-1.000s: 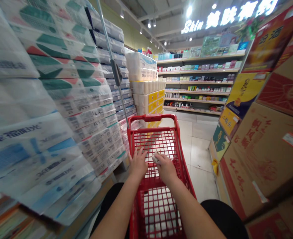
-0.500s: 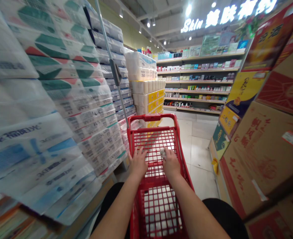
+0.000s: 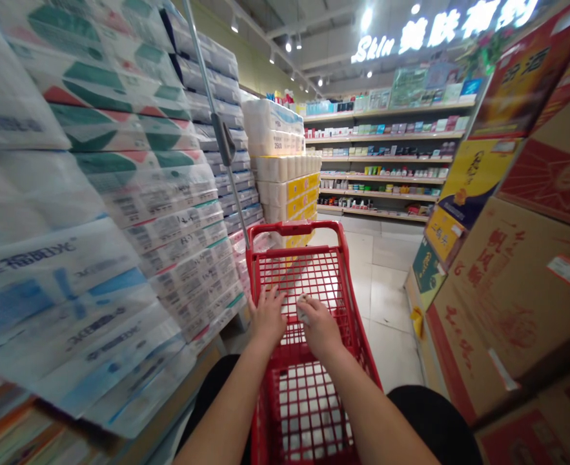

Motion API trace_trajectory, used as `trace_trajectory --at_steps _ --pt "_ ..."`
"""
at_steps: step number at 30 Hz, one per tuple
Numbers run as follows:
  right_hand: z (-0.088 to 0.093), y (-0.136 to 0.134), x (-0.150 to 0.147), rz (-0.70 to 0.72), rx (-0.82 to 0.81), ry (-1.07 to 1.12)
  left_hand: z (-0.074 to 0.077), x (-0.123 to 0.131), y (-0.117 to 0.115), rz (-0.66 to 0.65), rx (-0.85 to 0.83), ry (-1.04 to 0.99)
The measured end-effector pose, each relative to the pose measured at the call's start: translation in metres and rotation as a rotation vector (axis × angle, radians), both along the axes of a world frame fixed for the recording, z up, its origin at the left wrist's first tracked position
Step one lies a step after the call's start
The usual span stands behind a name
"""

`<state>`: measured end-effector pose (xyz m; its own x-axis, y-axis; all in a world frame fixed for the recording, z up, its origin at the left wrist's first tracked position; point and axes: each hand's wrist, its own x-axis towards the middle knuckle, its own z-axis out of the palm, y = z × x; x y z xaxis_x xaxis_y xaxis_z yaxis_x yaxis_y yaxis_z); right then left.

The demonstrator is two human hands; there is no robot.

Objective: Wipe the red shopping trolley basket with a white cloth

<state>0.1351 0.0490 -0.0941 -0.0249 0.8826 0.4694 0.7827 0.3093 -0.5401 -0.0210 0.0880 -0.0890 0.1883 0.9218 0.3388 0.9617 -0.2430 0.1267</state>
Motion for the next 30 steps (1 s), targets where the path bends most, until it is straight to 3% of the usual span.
trace_trajectory --at_steps 4,10,15,19,21,25,26,30 --pt "0.0025 -0.0003 0.0026 -0.220 -0.039 0.027 0.0004 0.0001 -0.0006 0.001 -0.006 0.004" --pt "-0.0028 -0.0010 -0.0037 0.070 -0.006 0.004 0.0001 0.0001 -0.0007 0.010 -0.004 0.009" --pt "-0.0013 0.0012 0.0020 -0.195 -0.028 0.071 -0.0012 -0.0004 -0.0002 0.007 -0.006 -0.004" --pt "-0.0035 -0.0016 -0.0054 0.041 -0.003 0.045 -0.0029 -0.0011 0.0004 -0.003 0.016 -0.003" --pt "-0.0028 -0.0020 -0.0061 0.084 -0.006 0.042 -0.0033 -0.0015 0.0007 -0.005 0.018 -0.003" --pt "0.0015 0.0001 0.0013 -0.183 0.009 0.090 -0.0036 -0.0019 0.0012 -0.003 0.007 -0.010" --pt "0.0015 0.0003 0.0017 -0.194 0.018 0.087 -0.0038 -0.0019 0.0012 -0.004 0.010 -0.011" --pt "-0.0038 -0.0003 -0.0046 0.055 0.022 0.041 -0.0036 -0.0020 0.0010 -0.007 0.029 -0.004"
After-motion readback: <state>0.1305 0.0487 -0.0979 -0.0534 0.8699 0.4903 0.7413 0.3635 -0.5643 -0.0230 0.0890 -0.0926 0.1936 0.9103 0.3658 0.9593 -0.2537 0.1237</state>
